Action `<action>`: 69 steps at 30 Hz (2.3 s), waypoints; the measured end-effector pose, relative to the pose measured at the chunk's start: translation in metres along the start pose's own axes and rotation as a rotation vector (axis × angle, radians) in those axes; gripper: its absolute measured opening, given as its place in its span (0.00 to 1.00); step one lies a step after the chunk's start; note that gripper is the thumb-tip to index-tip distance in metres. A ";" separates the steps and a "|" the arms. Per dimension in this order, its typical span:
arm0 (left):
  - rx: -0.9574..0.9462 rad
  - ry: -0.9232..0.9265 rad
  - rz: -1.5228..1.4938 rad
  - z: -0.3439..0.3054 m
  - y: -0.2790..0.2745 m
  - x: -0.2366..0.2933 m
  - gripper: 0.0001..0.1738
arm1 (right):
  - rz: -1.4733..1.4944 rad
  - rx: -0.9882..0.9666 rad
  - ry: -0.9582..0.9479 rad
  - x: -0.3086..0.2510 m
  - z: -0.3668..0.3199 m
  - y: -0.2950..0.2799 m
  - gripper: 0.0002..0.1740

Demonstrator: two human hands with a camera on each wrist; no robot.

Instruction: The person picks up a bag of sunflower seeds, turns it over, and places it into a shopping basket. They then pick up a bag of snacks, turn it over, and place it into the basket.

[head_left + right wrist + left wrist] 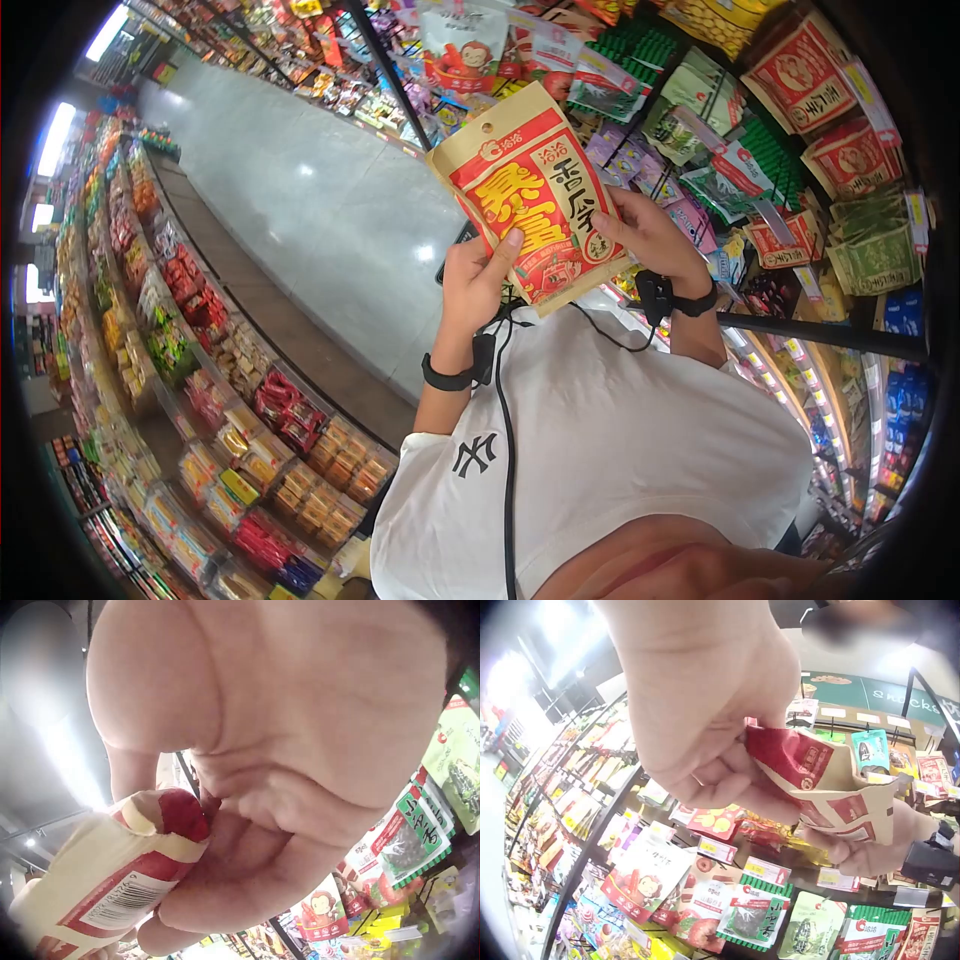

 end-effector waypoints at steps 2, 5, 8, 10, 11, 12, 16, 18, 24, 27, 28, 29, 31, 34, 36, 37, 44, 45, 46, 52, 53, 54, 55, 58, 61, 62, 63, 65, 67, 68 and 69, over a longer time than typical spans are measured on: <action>0.042 0.014 0.018 -0.001 0.002 -0.006 0.19 | 0.017 -0.028 0.019 0.008 0.006 -0.002 0.26; 0.083 0.021 0.073 -0.003 0.002 -0.013 0.19 | -0.023 -0.053 0.058 0.009 0.014 -0.002 0.26; 0.114 -0.007 0.086 -0.019 -0.035 -0.006 0.19 | 0.041 -0.070 0.028 0.006 0.030 0.038 0.28; 0.139 -0.032 0.105 -0.018 -0.036 -0.002 0.18 | 0.040 0.030 0.065 0.019 0.040 0.041 0.34; 0.119 -0.045 0.150 -0.020 -0.043 -0.004 0.18 | 0.003 0.093 0.058 0.020 0.042 0.050 0.34; 0.093 -0.059 0.193 -0.024 -0.049 -0.007 0.18 | -0.032 0.160 0.054 0.019 0.040 0.061 0.35; -0.169 0.154 0.386 -0.020 -0.052 0.000 0.23 | -0.209 0.169 -0.148 0.022 0.023 0.082 0.57; -0.293 0.301 0.379 -0.022 -0.047 0.014 0.29 | -0.157 0.083 -0.172 0.014 0.010 0.092 0.74; -0.560 0.496 0.348 -0.025 -0.016 0.020 0.41 | 0.049 0.227 -0.086 0.031 -0.051 0.081 0.73; -0.718 0.414 0.195 -0.043 0.009 0.024 0.41 | 0.247 0.202 -0.118 0.054 -0.091 0.089 0.63; -0.825 0.372 0.196 -0.050 0.022 0.033 0.42 | 0.350 0.158 -0.126 0.072 -0.103 0.091 0.60; -0.850 0.411 0.213 -0.056 0.033 0.037 0.42 | 0.456 0.114 -0.138 0.087 -0.117 0.096 0.56; -0.906 0.486 0.248 -0.072 0.049 0.039 0.42 | 0.510 0.285 -0.136 0.080 -0.148 0.108 0.49; -0.983 0.519 0.306 -0.096 0.066 0.034 0.47 | 0.686 0.458 -0.100 0.115 -0.179 0.114 0.44; -0.909 0.536 0.349 -0.108 0.076 0.023 0.51 | 0.905 0.512 -0.133 0.147 -0.201 0.114 0.41; -0.829 0.533 0.365 -0.114 0.079 0.011 0.53 | 1.016 0.530 -0.150 0.146 -0.209 0.116 0.40; -0.976 -0.009 -0.034 -0.158 0.098 0.004 0.53 | 1.212 0.547 -0.231 0.177 -0.261 0.141 0.34; -0.998 -0.088 -0.057 -0.163 0.099 0.004 0.54 | 1.201 0.559 -0.185 0.179 -0.264 0.141 0.34; -0.974 -0.064 -0.030 -0.166 0.100 0.006 0.53 | 1.169 0.580 -0.157 0.180 -0.269 0.139 0.32; -0.918 0.026 0.151 -0.178 0.095 0.015 0.50 | 0.978 0.720 -0.169 0.191 -0.273 0.149 0.28; -0.911 0.025 0.147 -0.181 0.093 0.016 0.50 | 0.979 0.709 -0.175 0.192 -0.272 0.152 0.28; -0.905 0.025 0.143 -0.183 0.090 0.017 0.50 | 0.966 0.694 -0.178 0.192 -0.272 0.154 0.28; -0.898 0.022 0.136 -0.185 0.088 0.017 0.50 | 0.952 0.683 -0.182 0.191 -0.272 0.156 0.28; -0.912 0.026 0.127 -0.188 0.083 0.018 0.48 | 0.932 0.684 -0.171 0.192 -0.274 0.162 0.28; -0.958 0.025 0.152 -0.187 0.075 0.020 0.45 | 0.984 0.723 -0.129 0.185 -0.273 0.173 0.29; -0.970 0.018 0.157 -0.186 0.073 0.025 0.45 | 1.011 0.736 -0.112 0.182 -0.272 0.177 0.29; -0.979 0.012 0.163 -0.185 0.069 0.027 0.45 | 1.020 0.743 -0.104 0.180 -0.270 0.181 0.29; -0.991 0.016 0.165 -0.183 0.056 0.027 0.47 | 1.035 0.753 -0.091 0.174 -0.264 0.188 0.30; -0.994 0.029 0.170 -0.179 0.042 0.026 0.48 | 1.020 0.747 -0.093 0.170 -0.254 0.193 0.30; -0.993 0.039 0.174 -0.177 0.032 0.024 0.48 | 1.013 0.744 -0.095 0.167 -0.247 0.197 0.30; -0.992 0.047 0.180 -0.174 0.021 0.022 0.49 | 1.002 0.740 -0.099 0.162 -0.239 0.201 0.29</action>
Point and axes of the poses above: each hand's wrist, its own z-axis towards the middle knuckle, its own y-axis out of the palm, x = y × z, the point moved 2 cm from there along z, towards the middle knuckle, and after that the axes turned 10 degrees about y, right-handed, at the moved point
